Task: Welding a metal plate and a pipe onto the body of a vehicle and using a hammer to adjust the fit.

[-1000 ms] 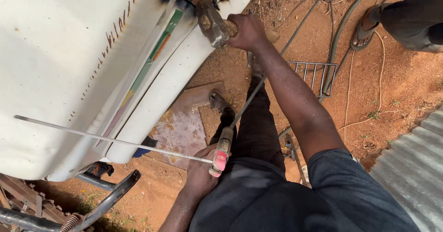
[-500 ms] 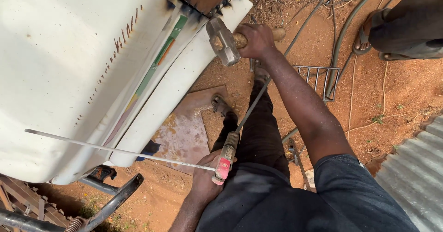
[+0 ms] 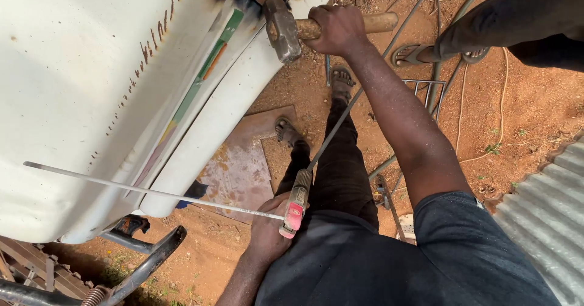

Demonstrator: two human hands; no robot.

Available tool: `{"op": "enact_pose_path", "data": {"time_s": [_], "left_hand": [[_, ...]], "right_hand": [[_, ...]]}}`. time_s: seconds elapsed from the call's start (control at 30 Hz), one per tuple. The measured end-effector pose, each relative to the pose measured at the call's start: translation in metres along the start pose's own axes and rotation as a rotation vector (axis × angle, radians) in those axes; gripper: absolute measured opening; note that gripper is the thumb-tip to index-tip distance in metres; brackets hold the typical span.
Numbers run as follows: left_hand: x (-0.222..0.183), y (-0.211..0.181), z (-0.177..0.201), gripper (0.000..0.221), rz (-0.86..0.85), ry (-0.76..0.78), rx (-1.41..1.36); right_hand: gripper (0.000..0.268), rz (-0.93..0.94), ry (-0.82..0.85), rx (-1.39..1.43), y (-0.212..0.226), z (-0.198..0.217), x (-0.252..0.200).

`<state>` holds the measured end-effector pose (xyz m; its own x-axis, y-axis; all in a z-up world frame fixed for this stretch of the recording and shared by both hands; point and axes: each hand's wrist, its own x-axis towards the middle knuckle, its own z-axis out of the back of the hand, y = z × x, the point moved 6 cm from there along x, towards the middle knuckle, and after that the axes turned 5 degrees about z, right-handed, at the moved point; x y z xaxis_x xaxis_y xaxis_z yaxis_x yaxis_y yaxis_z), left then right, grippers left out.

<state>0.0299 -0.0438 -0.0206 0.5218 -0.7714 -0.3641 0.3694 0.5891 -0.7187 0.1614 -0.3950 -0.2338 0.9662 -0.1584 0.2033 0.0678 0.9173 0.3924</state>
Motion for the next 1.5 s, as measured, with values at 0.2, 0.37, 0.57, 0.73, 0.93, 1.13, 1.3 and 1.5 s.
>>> {"op": "enact_pose_path", "data": {"time_s": [0.2,0.37,0.57,0.73,0.93,1.13,1.3,1.5], "left_hand": [[-0.004,0.002,-0.004,0.023,0.0,0.005,0.036],[-0.004,0.009,-0.012,0.025,-0.049,0.037,0.039],[-0.001,0.023,-0.025,0.026,-0.132,0.049,0.083],[0.01,0.039,-0.048,0.027,-0.162,0.039,0.071],[0.013,0.062,-0.087,0.03,-0.229,0.021,-0.027],[-0.01,0.119,-0.125,0.023,-0.222,0.073,0.08],[-0.031,0.158,-0.145,0.018,-0.298,0.099,0.052],[-0.033,0.175,-0.145,0.026,-0.303,0.044,0.037]], "right_hand": [[0.047,0.025,-0.021,-0.009,-0.017,-0.02,-0.016],[0.051,-0.02,0.075,-0.173,-0.001,-0.009,-0.006],[0.052,0.059,-0.12,-0.072,-0.006,-0.026,-0.015],[0.047,-0.05,-0.104,-0.124,-0.026,-0.047,-0.022],[0.047,0.273,-0.513,0.056,-0.017,-0.028,-0.028],[0.056,0.01,-0.147,0.215,-0.043,-0.095,-0.013],[0.028,0.241,-0.407,0.156,-0.024,-0.086,-0.023],[0.044,0.141,-0.381,0.04,-0.015,-0.091,-0.028]]}}
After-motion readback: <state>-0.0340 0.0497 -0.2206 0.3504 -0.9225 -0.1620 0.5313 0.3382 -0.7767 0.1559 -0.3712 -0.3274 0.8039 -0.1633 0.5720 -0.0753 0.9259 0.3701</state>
